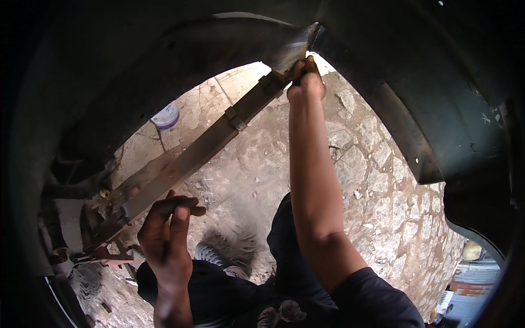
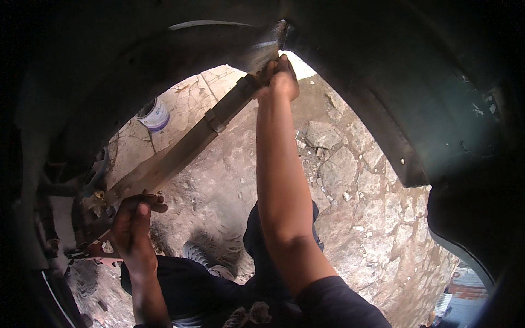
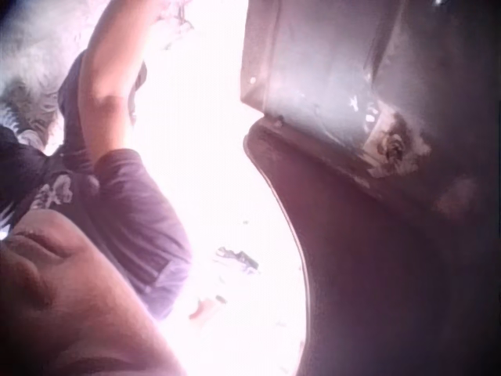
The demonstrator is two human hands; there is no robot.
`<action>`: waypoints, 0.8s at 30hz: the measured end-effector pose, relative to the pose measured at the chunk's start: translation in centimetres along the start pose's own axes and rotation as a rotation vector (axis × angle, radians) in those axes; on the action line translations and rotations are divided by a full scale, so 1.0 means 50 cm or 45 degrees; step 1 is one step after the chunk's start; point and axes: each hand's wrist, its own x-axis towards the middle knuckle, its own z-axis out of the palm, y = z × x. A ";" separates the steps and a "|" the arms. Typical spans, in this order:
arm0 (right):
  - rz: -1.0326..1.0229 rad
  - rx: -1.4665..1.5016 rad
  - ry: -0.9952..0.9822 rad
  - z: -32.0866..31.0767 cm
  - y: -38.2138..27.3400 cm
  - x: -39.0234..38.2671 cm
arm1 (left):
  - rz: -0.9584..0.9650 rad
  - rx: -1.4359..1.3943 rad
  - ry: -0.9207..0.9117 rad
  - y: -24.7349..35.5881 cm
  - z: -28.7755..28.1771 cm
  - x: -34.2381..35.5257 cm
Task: The person sits under a vehicle and uses a hammer to tap and adjust a metal bracket on the undercarriage. They repeatedly strike the bracket and check its alignment by hand throughout the clip.
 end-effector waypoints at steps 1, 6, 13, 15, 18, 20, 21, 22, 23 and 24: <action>-0.032 0.013 0.012 0.005 -0.006 -0.017 | -0.019 -0.024 0.009 -0.002 0.001 -0.004; -0.115 -0.079 -0.076 -0.018 0.044 -0.021 | 0.065 0.144 0.053 -0.018 -0.024 -0.005; -0.109 -0.181 -0.124 -0.026 0.037 -0.018 | 0.061 0.086 0.035 -0.008 -0.027 -0.016; -0.086 -0.184 -0.096 -0.019 0.036 -0.012 | 0.038 0.099 0.018 -0.007 -0.031 -0.013; 0.005 -0.039 -0.061 -0.004 -0.003 0.010 | -0.021 0.064 -0.024 -0.002 -0.028 -0.011; -0.060 -0.199 -0.099 -0.022 0.019 0.005 | -0.031 0.046 -0.083 0.000 -0.024 -0.017; -0.113 -0.195 -0.139 -0.034 0.036 -0.013 | -0.025 0.069 -0.098 -0.003 -0.026 -0.016; -0.091 -0.193 -0.115 -0.024 0.034 -0.035 | -0.052 0.089 -0.084 -0.005 -0.024 -0.013; -0.053 -0.192 -0.155 -0.020 0.029 -0.018 | -0.079 0.110 -0.070 -0.008 -0.022 -0.007; -0.019 -0.185 -0.188 -0.019 0.022 0.000 | -0.105 0.133 -0.064 -0.009 -0.021 -0.002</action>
